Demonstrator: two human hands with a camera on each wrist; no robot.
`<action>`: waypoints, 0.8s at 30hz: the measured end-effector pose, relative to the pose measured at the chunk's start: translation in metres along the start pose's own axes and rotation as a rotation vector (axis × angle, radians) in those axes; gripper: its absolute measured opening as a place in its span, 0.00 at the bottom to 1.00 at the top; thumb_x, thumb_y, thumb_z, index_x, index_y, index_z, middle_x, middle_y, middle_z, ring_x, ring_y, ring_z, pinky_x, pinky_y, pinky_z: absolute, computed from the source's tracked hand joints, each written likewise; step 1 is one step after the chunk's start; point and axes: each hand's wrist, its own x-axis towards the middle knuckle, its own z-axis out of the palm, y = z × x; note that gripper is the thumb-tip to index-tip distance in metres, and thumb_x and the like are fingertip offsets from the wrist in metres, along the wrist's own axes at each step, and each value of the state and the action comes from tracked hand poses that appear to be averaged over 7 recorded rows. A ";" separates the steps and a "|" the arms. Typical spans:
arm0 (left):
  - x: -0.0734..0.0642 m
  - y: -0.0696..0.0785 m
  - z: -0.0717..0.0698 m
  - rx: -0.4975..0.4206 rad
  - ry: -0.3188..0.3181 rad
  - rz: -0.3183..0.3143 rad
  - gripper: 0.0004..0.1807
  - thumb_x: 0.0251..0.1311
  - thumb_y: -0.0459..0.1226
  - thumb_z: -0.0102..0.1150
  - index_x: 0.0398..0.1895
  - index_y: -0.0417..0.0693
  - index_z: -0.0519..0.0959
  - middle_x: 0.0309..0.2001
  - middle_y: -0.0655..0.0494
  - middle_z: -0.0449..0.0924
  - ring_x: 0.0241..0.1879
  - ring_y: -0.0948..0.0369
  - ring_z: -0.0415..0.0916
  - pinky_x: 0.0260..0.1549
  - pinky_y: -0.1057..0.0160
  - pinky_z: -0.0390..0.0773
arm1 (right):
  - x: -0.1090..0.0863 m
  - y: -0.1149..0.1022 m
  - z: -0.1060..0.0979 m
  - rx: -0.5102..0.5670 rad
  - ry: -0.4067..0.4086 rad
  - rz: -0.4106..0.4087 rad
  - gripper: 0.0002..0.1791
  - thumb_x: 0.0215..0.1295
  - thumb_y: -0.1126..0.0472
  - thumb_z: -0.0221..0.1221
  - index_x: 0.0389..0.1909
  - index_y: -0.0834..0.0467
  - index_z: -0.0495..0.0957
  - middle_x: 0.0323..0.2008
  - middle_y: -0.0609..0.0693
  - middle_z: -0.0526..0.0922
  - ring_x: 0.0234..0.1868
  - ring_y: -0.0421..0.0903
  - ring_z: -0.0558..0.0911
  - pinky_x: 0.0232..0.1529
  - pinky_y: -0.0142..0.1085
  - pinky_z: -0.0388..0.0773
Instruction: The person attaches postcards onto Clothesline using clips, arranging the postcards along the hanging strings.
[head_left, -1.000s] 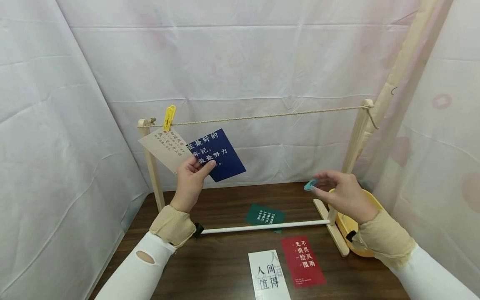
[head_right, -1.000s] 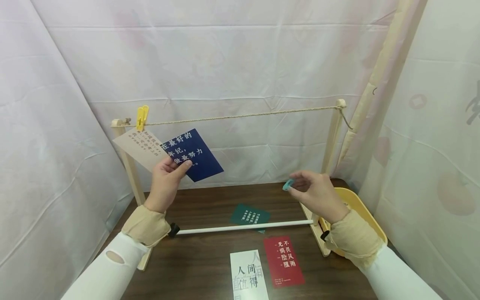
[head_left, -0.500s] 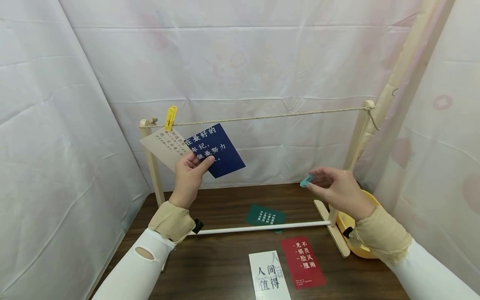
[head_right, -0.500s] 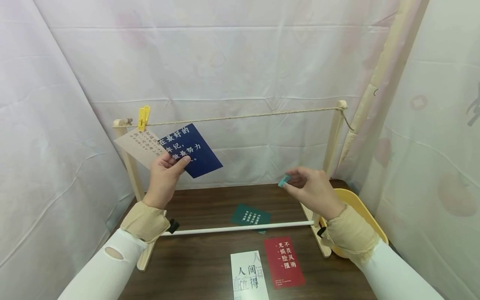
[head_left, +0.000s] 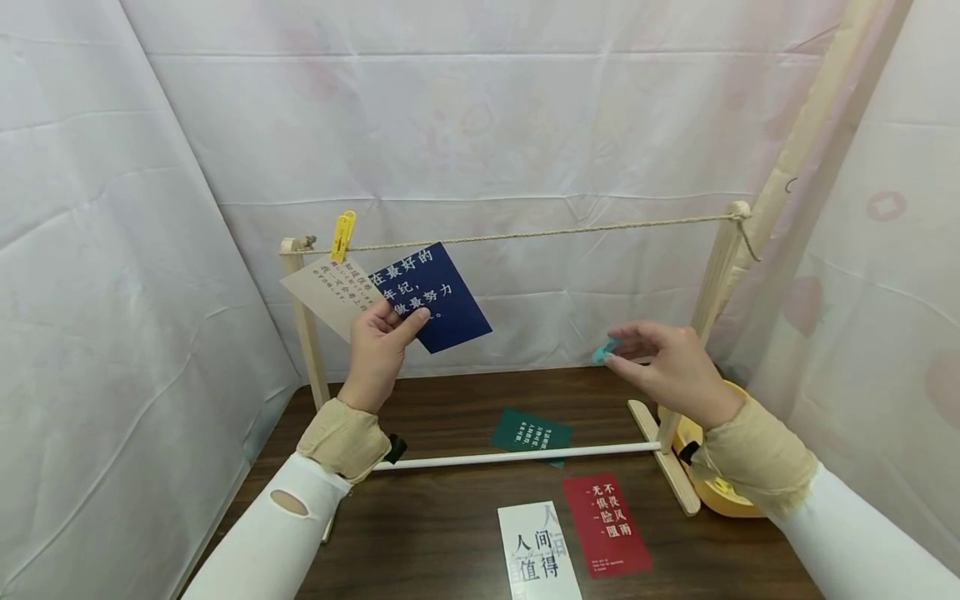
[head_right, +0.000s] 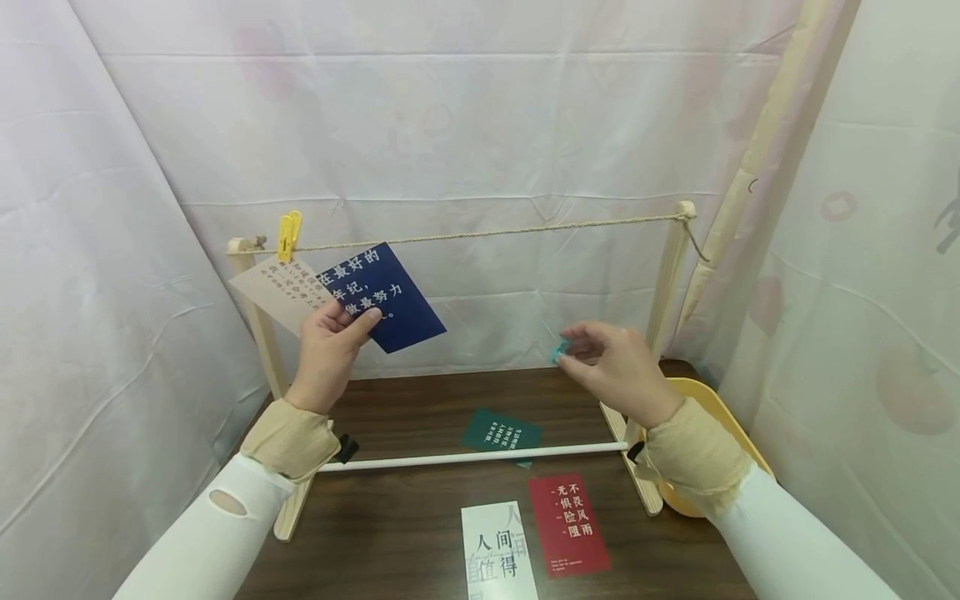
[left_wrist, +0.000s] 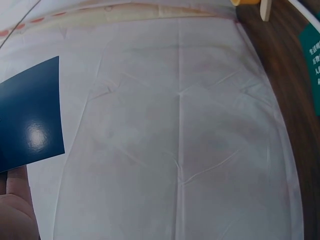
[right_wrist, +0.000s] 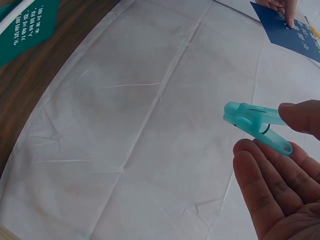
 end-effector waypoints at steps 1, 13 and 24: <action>0.000 0.000 0.000 -0.001 -0.002 0.000 0.22 0.74 0.27 0.64 0.69 0.34 0.78 0.64 0.35 0.84 0.53 0.66 0.90 0.57 0.63 0.87 | 0.001 -0.001 0.000 0.002 0.002 -0.002 0.14 0.59 0.75 0.76 0.45 0.69 0.88 0.36 0.58 0.94 0.34 0.48 0.93 0.38 0.17 0.81; 0.002 0.000 0.002 0.005 0.011 -0.020 0.21 0.74 0.27 0.64 0.68 0.34 0.79 0.63 0.35 0.85 0.52 0.66 0.90 0.56 0.64 0.87 | 0.010 -0.011 -0.005 0.000 0.022 -0.055 0.14 0.59 0.76 0.75 0.47 0.69 0.88 0.37 0.57 0.94 0.35 0.55 0.93 0.42 0.14 0.78; 0.003 0.003 0.003 0.021 0.022 -0.035 0.21 0.74 0.27 0.64 0.68 0.33 0.78 0.64 0.32 0.84 0.51 0.67 0.90 0.55 0.64 0.87 | 0.026 -0.026 -0.006 0.008 0.064 -0.137 0.15 0.58 0.76 0.76 0.47 0.69 0.88 0.38 0.57 0.94 0.35 0.55 0.93 0.43 0.14 0.78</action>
